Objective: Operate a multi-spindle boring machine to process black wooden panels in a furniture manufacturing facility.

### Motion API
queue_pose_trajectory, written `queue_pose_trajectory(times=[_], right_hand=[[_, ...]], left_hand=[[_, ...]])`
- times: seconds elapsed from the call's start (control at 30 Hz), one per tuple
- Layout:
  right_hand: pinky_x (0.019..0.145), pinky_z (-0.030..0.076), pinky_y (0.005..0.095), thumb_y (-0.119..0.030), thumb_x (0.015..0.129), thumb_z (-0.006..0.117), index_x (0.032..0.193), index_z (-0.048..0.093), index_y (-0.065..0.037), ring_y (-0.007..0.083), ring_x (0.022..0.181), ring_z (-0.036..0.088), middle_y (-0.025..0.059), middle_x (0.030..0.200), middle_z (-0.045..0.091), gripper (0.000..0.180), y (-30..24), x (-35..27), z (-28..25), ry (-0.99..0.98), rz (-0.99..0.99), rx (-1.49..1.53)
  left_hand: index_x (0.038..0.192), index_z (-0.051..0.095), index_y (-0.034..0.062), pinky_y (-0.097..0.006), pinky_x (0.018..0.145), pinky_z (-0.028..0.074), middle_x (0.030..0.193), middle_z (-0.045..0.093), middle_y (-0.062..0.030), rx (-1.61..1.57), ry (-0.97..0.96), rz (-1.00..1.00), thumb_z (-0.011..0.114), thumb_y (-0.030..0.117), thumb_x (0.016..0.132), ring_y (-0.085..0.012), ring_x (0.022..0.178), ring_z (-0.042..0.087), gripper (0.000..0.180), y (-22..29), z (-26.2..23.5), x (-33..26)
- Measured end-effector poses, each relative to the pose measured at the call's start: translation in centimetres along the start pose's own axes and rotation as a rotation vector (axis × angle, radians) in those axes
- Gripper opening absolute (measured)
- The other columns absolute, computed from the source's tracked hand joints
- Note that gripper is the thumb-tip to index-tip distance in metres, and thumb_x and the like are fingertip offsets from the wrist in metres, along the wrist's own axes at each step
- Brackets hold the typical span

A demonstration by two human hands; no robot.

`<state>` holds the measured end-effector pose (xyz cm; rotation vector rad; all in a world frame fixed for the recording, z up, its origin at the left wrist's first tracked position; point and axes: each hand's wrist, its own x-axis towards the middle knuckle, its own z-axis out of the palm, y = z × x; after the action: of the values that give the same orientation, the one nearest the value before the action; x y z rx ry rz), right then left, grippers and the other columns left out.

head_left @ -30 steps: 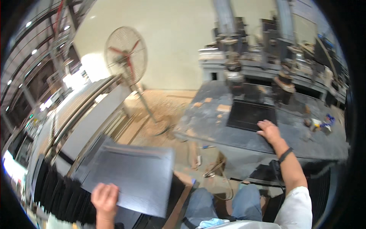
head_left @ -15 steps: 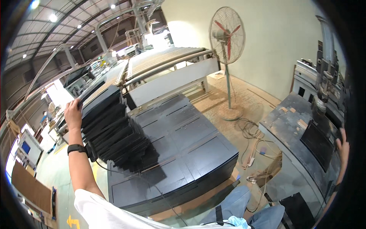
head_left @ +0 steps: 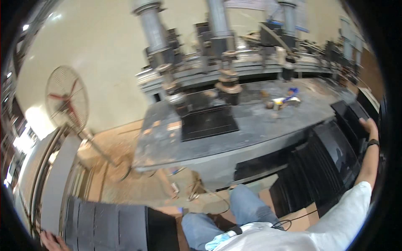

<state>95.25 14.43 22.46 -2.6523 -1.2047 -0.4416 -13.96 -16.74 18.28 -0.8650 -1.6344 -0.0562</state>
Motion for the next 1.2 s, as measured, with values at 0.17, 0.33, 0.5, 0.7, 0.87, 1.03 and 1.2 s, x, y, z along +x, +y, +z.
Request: queue_pose_trajectory(times=[0.17, 0.33, 0.5, 0.7, 0.87, 1.03, 1.2], right_hand=[[0.100, 0.043, 0.0387, -0.012, 0.072, 0.074, 0.123, 0.056, -0.008, 0.0308, 0.119, 0.052, 0.0140, 0.127, 0.057, 0.054, -3.7, -8.1, 0.2, 0.121, -0.051, -0.175], [0.088, 0.051, 0.0403, -0.001, 0.075, 0.054, 0.111, 0.063, -0.010, 0.0302, 0.106, 0.061, 0.0132, 0.113, 0.065, 0.038, -12.1, -13.0, -2.2, 0.309, -0.441, -0.012], [0.074, 0.054, 0.0385, -0.002, 0.077, 0.056, 0.110, 0.062, -0.013, 0.0285, 0.091, 0.066, 0.0094, 0.098, 0.068, 0.035, -25.3, -16.7, -6.7, 0.256, -0.867, 0.121], [0.065, 0.052, 0.0454, -0.009, 0.083, 0.050, 0.102, 0.056, -0.011, 0.0335, 0.079, 0.066, 0.0129, 0.079, 0.065, 0.020, -42.0, -19.2, -3.0, 0.117, -1.270, 0.288], [0.067, 0.053, 0.0427, -0.010, 0.081, 0.053, 0.099, 0.057, -0.010, 0.0309, 0.078, 0.065, 0.0097, 0.082, 0.065, 0.018, -51.3, -23.9, 8.1, 0.124, -1.327, 0.455], [0.099, 0.042, 0.0429, -0.030, 0.084, 0.062, 0.120, 0.055, -0.005, 0.0337, 0.118, 0.052, 0.0162, 0.122, 0.057, 0.044, -57.0, -25.8, 17.1, 0.116, -1.459, 0.603], [0.106, 0.035, 0.0436, -0.043, 0.086, 0.059, 0.127, 0.054, -0.005, 0.0311, 0.129, 0.042, 0.0119, 0.135, 0.052, 0.056, -61.2, -24.1, 20.8, -0.119, -1.380, 0.558]], left_hand=[[0.102, 0.060, 0.0010, -0.053, 0.107, 0.028, 0.121, 0.052, -0.0174, -1.081, -0.228, 0.238, 0.067, 0.000, 0.065, -0.0399, 0.127, 0.040, 0.038, 29.3, 3.4, 4.1], [0.117, 0.059, 0.0060, -0.055, 0.109, 0.024, 0.129, 0.051, -0.0136, -1.391, -0.330, 0.442, 0.072, 0.023, 0.077, -0.0356, 0.129, 0.038, 0.045, 54.4, 5.3, 9.2], [0.138, 0.042, 0.0042, -0.057, 0.112, 0.015, 0.146, 0.038, -0.0134, -1.179, -0.705, 0.358, 0.053, 0.054, 0.087, -0.0331, 0.138, 0.028, 0.072, 64.9, 5.0, 8.5], [0.112, 0.055, 0.0080, -0.051, 0.101, 0.033, 0.108, 0.054, -0.0105, -1.321, -0.352, 0.408, 0.076, 0.042, 0.067, -0.0306, 0.108, 0.049, 0.061, 57.7, -0.8, 5.2], [0.094, 0.063, 0.0100, -0.035, 0.075, 0.048, 0.089, 0.057, -0.0055, -1.243, -0.155, 0.490, 0.063, 0.011, 0.064, -0.0238, 0.087, 0.056, 0.031, 46.1, -0.4, -1.2], [0.091, 0.067, 0.0109, -0.034, 0.070, 0.052, 0.088, 0.063, -0.0020, -1.125, -0.105, 0.604, 0.064, 0.010, 0.063, -0.0213, 0.080, 0.060, 0.027, 31.9, -4.0, 1.0], [0.081, 0.066, 0.0059, -0.039, 0.073, 0.051, 0.088, 0.066, -0.0075, -0.630, -0.105, 0.475, 0.066, 0.009, 0.067, -0.0268, 0.080, 0.061, 0.014, 20.1, -7.0, 3.3]])
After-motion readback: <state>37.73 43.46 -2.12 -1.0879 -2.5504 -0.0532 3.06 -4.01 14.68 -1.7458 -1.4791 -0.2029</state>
